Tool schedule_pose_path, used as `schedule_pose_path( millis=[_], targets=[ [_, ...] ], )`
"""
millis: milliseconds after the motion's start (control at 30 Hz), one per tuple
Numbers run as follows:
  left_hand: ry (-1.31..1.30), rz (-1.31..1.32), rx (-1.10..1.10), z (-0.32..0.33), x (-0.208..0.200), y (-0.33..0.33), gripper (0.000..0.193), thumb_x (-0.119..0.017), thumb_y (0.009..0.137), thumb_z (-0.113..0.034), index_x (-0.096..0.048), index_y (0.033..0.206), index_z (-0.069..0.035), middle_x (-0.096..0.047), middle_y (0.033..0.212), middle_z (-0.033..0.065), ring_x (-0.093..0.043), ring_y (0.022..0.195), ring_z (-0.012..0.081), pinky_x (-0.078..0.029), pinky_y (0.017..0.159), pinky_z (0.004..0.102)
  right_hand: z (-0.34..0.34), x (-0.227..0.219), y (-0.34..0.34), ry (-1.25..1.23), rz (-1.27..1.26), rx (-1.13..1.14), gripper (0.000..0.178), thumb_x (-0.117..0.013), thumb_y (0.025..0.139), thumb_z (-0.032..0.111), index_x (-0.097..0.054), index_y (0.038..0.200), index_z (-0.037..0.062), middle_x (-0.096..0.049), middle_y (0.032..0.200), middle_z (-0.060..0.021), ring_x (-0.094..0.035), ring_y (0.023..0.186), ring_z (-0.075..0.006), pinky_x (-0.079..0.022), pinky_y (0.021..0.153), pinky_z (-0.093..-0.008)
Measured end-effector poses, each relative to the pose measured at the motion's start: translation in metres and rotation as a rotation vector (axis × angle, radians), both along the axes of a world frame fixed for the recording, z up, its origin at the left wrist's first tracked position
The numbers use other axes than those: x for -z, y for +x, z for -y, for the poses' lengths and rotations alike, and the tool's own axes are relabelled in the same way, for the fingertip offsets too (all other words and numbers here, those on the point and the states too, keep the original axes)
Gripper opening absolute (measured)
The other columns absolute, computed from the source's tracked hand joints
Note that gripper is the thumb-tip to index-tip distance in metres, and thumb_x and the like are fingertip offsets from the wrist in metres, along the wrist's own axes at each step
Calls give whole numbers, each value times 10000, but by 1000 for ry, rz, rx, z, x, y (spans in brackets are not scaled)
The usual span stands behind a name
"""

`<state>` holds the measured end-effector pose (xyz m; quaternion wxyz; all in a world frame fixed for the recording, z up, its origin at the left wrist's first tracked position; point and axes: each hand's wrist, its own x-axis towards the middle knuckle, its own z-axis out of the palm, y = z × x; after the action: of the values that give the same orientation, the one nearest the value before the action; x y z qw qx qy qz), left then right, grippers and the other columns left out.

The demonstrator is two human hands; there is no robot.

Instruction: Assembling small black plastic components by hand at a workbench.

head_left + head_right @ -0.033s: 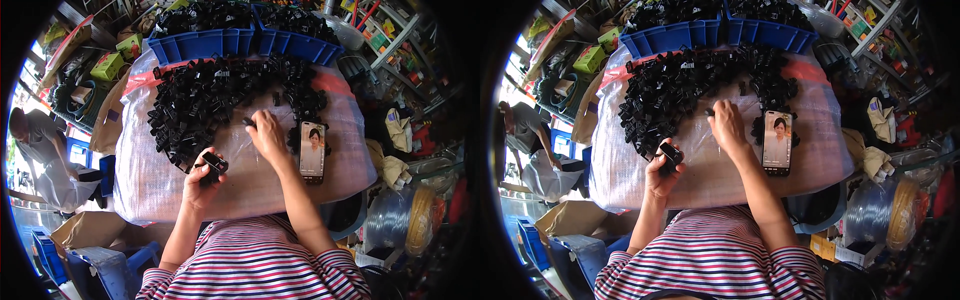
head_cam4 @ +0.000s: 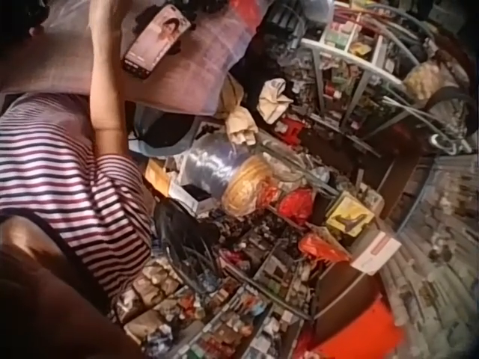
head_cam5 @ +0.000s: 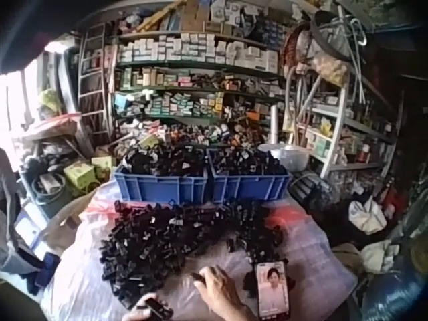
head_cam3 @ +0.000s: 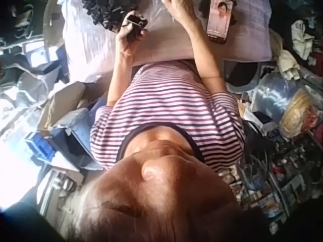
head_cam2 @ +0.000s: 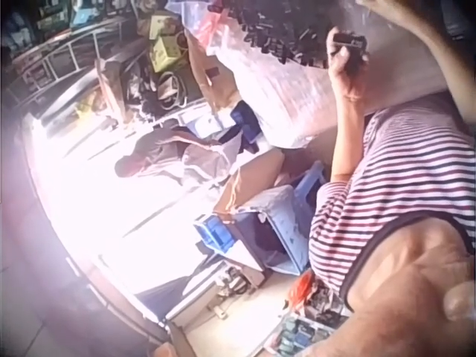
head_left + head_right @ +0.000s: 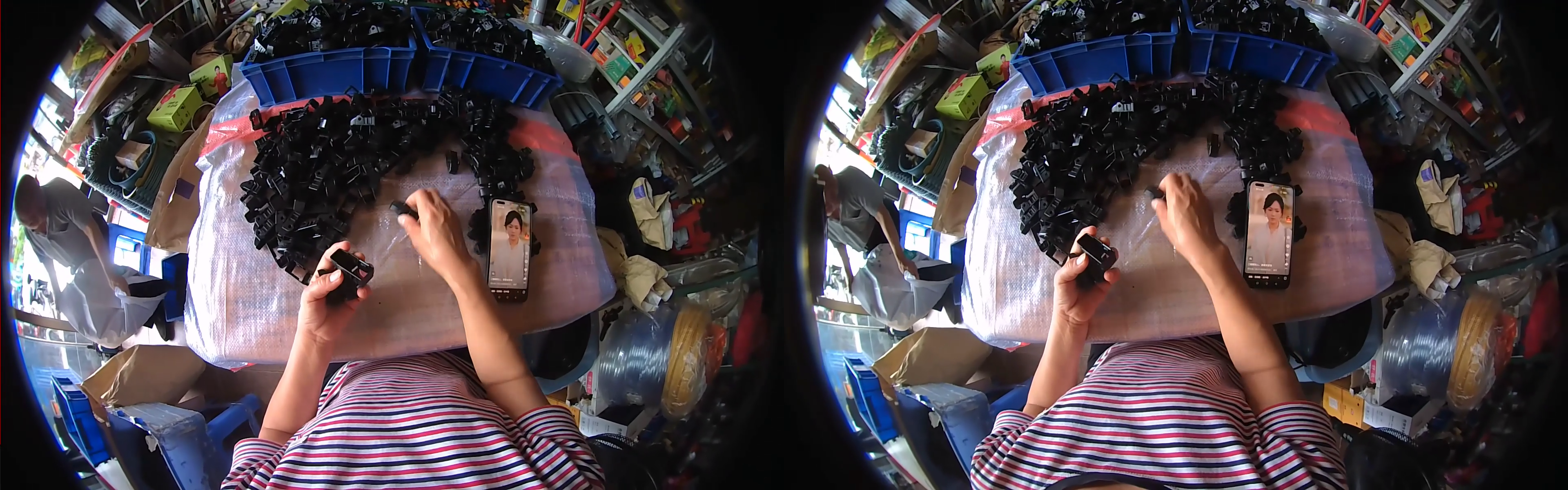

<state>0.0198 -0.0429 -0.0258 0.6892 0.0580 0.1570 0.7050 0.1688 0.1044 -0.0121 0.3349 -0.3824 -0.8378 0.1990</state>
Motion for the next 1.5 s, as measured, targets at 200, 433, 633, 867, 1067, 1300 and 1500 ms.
schedule_pose_path(
  millis=[200, 433, 633, 867, 1067, 1300, 1500],
  targets=[
    [-21, -121, -5, -1, -1, 3, 478, -666, 723, -55, -502, 1170, -92, -562, 1060, 155, -581, 926, 281, -522, 657, 358, 51, -6, 14, 186, 111, -50, 286, -656, 647, -39, -518, 887, 33, -517, 924, -107, -507, 856, -300, -443, 739, -374],
    [-37, -208, 6, -1, 1, 4, 461, -681, 734, -93, -508, 1160, -51, -572, 1047, 151, -591, 900, 250, -520, 664, 338, 66, 3, 29, 225, 0, -150, 296, -611, 644, -90, -554, 910, 27, -518, 843, -89, -491, 802, -282, -426, 709, -358],
    [-28, -253, -38, 0, 0, 7, 419, -681, 739, -104, -519, 1124, -63, -561, 1045, 155, -581, 885, 239, -518, 664, 335, 66, 2, 31, 175, 32, -153, 347, -604, 660, -82, -580, 993, 12, -548, 919, -105, -495, 837, -287, -437, 735, -357],
    [-21, -264, -37, 1, 1, 6, 391, -658, 757, -72, -521, 1123, -51, -576, 1023, 148, -590, 888, 238, -507, 675, 323, 83, -7, 37, 34, 91, -216, 294, -634, 682, -31, -591, 971, 2, -579, 1049, -124, -520, 912, -285, -452, 795, -354],
    [-11, -303, -37, 1, 0, 8, 356, -636, 771, -31, -534, 1111, -38, -589, 1024, 137, -598, 897, 230, -495, 702, 310, 80, -14, 54, -236, -33, -184, 288, -715, 681, 17, -563, 924, -1, -625, 902, -107, -590, 790, -221, -484, 714, -335],
    [-76, -515, -14, 3, -11, 21, 339, -657, 746, -9, -563, 1071, -22, -599, 973, 112, -603, 867, 205, -506, 728, 300, 82, -23, 37, -381, -504, -141, 270, -723, 752, 125, -552, 933, 19, -606, 869, -76, -565, 740, -144, -467, 681, -256],
    [-59, -534, -32, 4, -9, 28, 315, -652, 772, 5, -580, 1077, -21, -603, 960, 41, -569, 866, 113, -464, 772, 227, 87, -26, 25, -159, -420, -185, 235, -717, 716, 44, -587, 911, 39, -626, 929, -88, -587, 848, -221, -479, 720, -295]
  ],
)
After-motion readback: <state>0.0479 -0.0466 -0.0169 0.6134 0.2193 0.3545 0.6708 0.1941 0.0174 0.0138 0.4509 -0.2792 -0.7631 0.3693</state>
